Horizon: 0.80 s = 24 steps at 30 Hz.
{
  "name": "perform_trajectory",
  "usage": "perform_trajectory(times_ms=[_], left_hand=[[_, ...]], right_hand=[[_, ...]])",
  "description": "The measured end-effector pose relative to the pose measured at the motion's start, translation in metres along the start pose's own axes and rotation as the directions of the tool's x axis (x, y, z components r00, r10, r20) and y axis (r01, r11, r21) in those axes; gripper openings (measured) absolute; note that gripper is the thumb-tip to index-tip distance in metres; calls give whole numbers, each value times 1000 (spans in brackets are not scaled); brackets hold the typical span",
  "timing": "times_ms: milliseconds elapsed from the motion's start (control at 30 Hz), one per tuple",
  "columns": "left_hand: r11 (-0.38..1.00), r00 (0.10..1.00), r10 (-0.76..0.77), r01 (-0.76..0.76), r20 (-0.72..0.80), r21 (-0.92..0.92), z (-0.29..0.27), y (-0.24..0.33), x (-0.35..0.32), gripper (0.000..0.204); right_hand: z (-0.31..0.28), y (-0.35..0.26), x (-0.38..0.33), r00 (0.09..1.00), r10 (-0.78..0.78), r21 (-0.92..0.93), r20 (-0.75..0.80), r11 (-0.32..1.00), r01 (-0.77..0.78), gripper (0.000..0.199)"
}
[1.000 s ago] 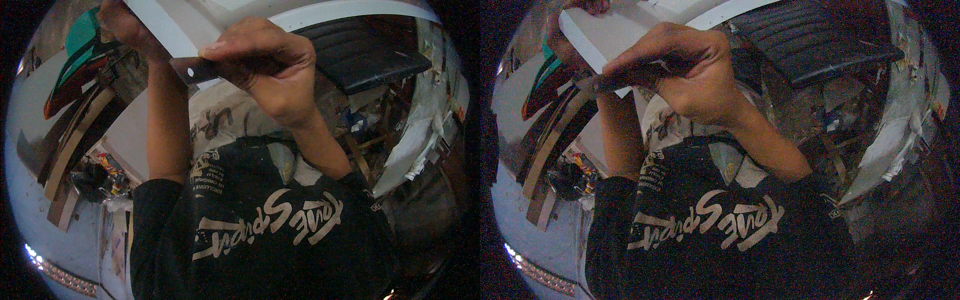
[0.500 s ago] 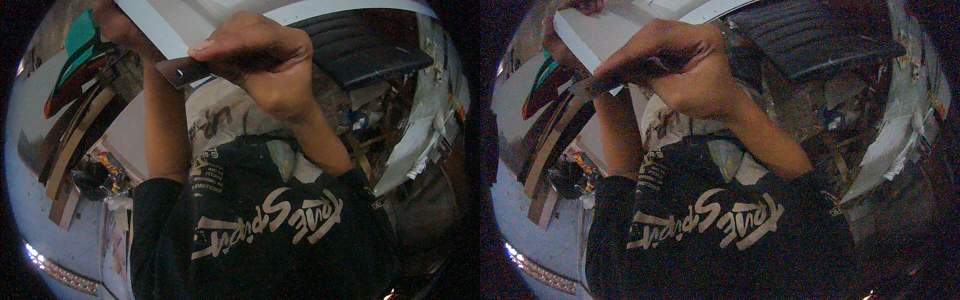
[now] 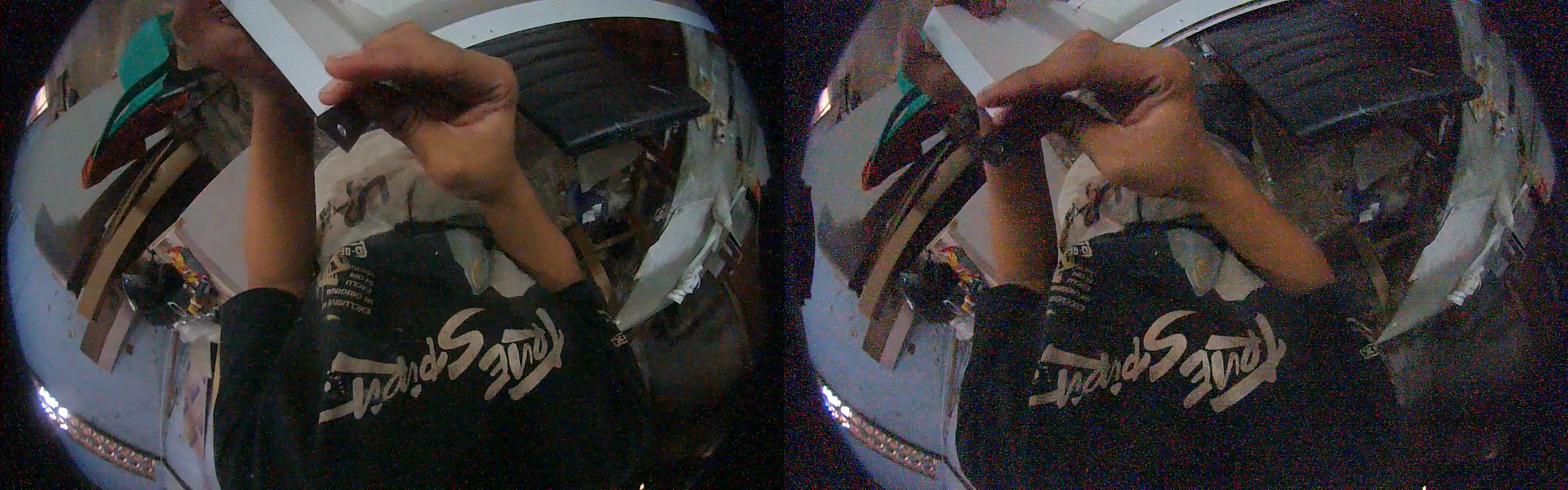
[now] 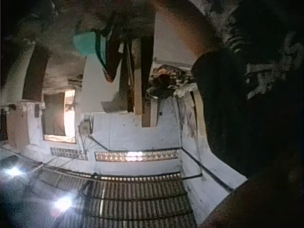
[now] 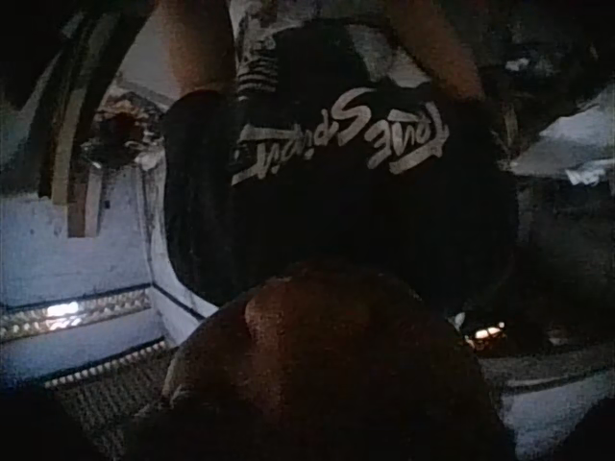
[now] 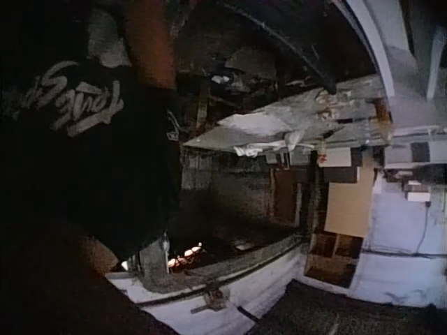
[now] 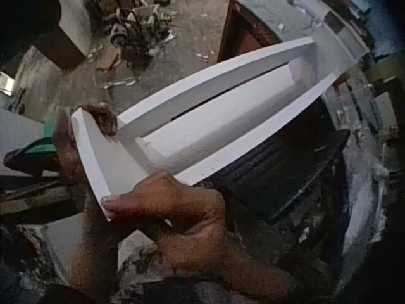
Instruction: The person wipes the surfaces of a white wooden shelf unit with a cloth and then uses a small metal tool to scrape or apply material to the corners and joints.
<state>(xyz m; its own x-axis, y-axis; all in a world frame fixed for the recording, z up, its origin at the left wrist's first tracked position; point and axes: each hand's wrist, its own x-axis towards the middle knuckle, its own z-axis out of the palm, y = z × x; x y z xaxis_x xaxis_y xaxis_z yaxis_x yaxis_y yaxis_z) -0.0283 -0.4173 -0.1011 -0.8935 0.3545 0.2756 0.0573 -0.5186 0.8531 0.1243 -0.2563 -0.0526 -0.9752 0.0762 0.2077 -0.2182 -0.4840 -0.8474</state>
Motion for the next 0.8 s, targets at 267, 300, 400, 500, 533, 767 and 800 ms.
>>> perform_trajectory(times_ms=[267, 300, 400, 500, 533, 767, 800], left_hand=[[991, 980, -92, 107, -175, 78, -19, -24, -7, 43], [992, 983, -91, 104, -162, 75, -12, -28, -4, 43], [977, 952, -136, 175, -273, 122, 13, -32, -1, 43], [992, 980, -102, 114, -169, 60, 41, -28, -1, 40], [992, 981, -101, 112, -165, 60, 39, -31, -2, 40], [990, 996, -66, 73, 60, -120, 48, -31, -20, 54], [984, 996, -75, 82, 50, -160, 51, -30, -23, 54]], right_hand=[[-12, -16, -2, 991, 123, 31, 44, 992, -125, 37], [-13, -18, -4, 989, 142, 48, -40, 989, -140, 40], [-26, -20, -10, 997, 80, -174, 2, 982, -78, 43], [-26, -28, -12, 988, 94, -134, -122, 985, -110, 38], [-28, -29, -11, 988, 89, -135, -124, 985, -106, 38], [-41, -38, -2, 968, 208, 89, -140, 976, -197, 31], [-40, -39, -2, 956, 263, 145, -130, 959, -244, 31]])
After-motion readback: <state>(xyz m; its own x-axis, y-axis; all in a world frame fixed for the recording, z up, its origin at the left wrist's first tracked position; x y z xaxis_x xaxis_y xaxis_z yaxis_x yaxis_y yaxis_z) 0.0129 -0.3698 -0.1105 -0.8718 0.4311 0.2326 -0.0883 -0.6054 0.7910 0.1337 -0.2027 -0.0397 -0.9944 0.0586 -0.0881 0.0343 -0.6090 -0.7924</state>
